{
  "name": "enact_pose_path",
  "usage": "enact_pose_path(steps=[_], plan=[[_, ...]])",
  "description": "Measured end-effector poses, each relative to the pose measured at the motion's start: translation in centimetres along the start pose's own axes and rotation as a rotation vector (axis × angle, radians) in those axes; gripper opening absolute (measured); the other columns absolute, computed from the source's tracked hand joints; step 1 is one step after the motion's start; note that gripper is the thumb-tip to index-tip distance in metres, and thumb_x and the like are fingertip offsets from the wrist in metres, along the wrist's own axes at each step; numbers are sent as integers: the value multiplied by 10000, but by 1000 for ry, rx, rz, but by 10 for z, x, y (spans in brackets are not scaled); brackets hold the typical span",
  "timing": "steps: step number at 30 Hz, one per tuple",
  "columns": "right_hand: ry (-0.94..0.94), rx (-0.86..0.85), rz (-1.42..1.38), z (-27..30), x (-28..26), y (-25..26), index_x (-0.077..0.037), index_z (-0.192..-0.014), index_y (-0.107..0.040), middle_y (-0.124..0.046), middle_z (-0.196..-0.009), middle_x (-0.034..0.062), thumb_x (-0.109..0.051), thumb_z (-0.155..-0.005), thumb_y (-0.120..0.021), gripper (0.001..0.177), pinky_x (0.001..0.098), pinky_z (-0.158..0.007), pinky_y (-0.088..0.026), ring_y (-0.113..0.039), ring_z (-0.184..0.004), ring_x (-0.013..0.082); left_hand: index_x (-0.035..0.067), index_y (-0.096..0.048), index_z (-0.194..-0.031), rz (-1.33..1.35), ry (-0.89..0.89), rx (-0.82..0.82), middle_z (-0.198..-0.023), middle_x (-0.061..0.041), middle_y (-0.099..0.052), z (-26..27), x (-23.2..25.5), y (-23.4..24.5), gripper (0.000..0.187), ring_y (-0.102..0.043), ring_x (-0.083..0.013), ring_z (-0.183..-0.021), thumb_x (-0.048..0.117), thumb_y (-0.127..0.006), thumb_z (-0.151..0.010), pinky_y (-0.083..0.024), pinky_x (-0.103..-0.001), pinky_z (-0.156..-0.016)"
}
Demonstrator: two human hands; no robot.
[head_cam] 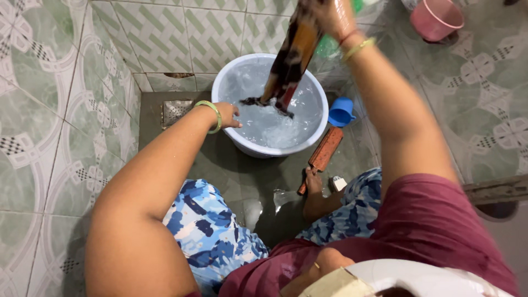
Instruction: The person sits on a tiled floor and washes a dark patterned cloth by hand in a white plastic basin filled with water. They repeatedly submerge, wring, and squeeze the cloth to remove water.
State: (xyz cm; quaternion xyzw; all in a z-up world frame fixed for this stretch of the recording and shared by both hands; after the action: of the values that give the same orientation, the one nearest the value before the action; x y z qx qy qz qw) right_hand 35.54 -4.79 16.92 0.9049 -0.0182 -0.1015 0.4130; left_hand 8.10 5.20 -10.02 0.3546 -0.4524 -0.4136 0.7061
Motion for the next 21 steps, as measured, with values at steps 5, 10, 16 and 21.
enact_pose_path(steps=[5, 10, 16, 21], plan=[[-345, -467, -157, 143, 20, -210, -33, -953, -688, -725, -889, 197, -270, -948, -743, 243, 442, -794, -557, -676, -814, 356, 91, -610, -1389, 5, -9, -35, -1330, -201, -655, -6, 3, -9, 678, -605, -377, -1259, 525, -706, -877, -450, -430, -1089], [-240, -998, -197, 271, -20, -325, -97, -1044, -749, -748, -1014, 158, -237, -879, -680, 228, 409, -835, -537, -701, -901, 293, 102, -620, -1375, 18, -28, -79, -1295, -176, -683, -10, 10, -20, 675, -620, -361, -1238, 533, -702, -862, -461, -426, -1072], [-158, -1296, -128, 348, -42, -330, -58, -1002, -744, -729, -962, 145, -211, -888, -658, 209, 411, -802, -538, -688, -876, 285, 82, -616, -1369, 41, -47, -124, -1279, -173, -695, -23, -6, -49, 684, -640, -348, -1218, 534, -714, -866, -477, -407, -1065], [-83, -1334, -173, 358, -45, -333, -26, -968, -740, -713, -919, 135, -190, -896, -640, 205, 413, -775, -538, -678, -856, 278, 94, -622, -1364, 42, 0, -131, -1297, -156, -686, -17, -23, -60, 673, -629, -334, -1232, 527, -718, -858, -468, -401, -1071]])
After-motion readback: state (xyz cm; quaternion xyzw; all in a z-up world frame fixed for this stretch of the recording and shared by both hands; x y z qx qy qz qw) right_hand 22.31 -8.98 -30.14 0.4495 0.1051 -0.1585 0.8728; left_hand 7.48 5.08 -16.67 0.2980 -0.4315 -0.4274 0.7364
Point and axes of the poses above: each hand's wrist, its own z-axis away from the middle knuckle, its own y-axis out of the back of the hand, x = y × z, the point moved 9 cm from there along -z, towards the middle knuckle
